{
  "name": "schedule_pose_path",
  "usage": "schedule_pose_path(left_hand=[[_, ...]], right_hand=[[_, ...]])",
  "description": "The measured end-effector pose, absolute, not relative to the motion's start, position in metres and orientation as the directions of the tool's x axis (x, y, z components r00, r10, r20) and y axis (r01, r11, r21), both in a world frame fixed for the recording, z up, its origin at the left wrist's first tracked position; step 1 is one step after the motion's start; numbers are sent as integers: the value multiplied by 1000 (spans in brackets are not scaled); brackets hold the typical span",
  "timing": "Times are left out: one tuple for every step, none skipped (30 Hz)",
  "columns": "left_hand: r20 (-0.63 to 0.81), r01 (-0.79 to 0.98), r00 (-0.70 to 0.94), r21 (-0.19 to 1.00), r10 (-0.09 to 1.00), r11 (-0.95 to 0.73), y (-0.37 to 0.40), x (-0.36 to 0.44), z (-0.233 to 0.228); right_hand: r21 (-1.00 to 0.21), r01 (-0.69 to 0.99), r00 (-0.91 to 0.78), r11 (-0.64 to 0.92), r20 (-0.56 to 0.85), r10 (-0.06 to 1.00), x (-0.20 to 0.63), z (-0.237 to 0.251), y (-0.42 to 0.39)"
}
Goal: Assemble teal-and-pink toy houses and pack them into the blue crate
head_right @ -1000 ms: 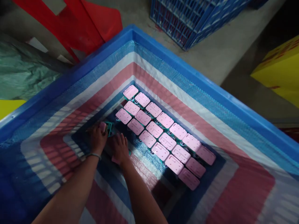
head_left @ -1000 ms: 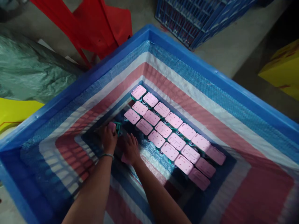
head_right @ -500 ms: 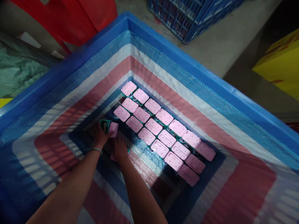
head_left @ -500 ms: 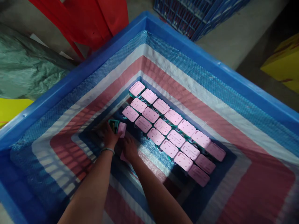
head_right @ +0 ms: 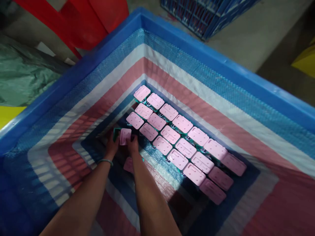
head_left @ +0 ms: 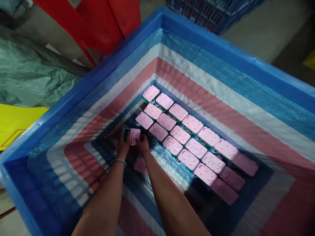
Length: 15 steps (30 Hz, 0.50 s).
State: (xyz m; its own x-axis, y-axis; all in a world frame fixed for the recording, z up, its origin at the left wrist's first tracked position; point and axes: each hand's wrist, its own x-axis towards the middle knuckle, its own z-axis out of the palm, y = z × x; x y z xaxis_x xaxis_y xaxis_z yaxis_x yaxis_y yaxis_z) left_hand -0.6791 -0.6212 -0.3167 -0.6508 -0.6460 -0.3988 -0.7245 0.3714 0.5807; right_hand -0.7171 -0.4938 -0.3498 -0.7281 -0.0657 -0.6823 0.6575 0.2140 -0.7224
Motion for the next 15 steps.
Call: schedule_pose_path(left_hand=[[-403,-730,-637,590,-657,345,-622,-678,-318],[-407,-733,-624,600,-667,319,-623,-677,-319],[-413,-736,-611,610,-675,293,-624,-677,-320],[-420,-738,-599,619,-681,267,-626,-676,-321],[-432,-741,-588,626,-684,243,-627,-675,-322],[-446,-744,-580,631,-682,220,-628,-675,-323],[-461,-746,-573,635,-677,199,-628,-675,-323],[-477,-749,-567,638,-672,179,-629,-675,-323],[-491,-751,-561,640,-667,160,-630,-675,-323],[-503,-753,-554,643,-664,141,-630,-675,-323],[-514,-755,-546,645,-662,121,-631,-675,-323],[-524,-756,-536,647,-662,99,-631,-675,-323],[-536,-758,-524,648,-662,75,-631,-675,-323],[-548,-760,-511,649,-662,50,-632,-675,-324],[-559,-761,-498,648,-663,24,-632,-675,-324]], right_hand=[[-720,656,-728,226,-683,-59,-717,-347,-494],[-722,649,-733,239,-678,-57,-717,-343,-494],[-729,636,-742,253,-668,-58,-716,-339,-496],[-737,619,-753,272,-655,-63,-716,-333,-498],[-746,598,-764,295,-641,-72,-715,-327,-501],[-753,574,-776,322,-626,-81,-715,-321,-505],[-757,550,-785,351,-612,-90,-714,-315,-508],[-758,528,-793,382,-601,-96,-714,-310,-512],[-755,508,-800,413,-592,-99,-714,-305,-514],[-749,492,-804,444,-586,-98,-714,-300,-516],[-740,478,-808,474,-582,-94,-714,-297,-517],[-727,469,-808,501,-582,-89,-714,-295,-517],[-713,464,-806,526,-586,-83,-714,-294,-516],[-697,463,-802,548,-592,-76,-714,-295,-516],[-681,465,-796,565,-601,-69,-714,-296,-515]])
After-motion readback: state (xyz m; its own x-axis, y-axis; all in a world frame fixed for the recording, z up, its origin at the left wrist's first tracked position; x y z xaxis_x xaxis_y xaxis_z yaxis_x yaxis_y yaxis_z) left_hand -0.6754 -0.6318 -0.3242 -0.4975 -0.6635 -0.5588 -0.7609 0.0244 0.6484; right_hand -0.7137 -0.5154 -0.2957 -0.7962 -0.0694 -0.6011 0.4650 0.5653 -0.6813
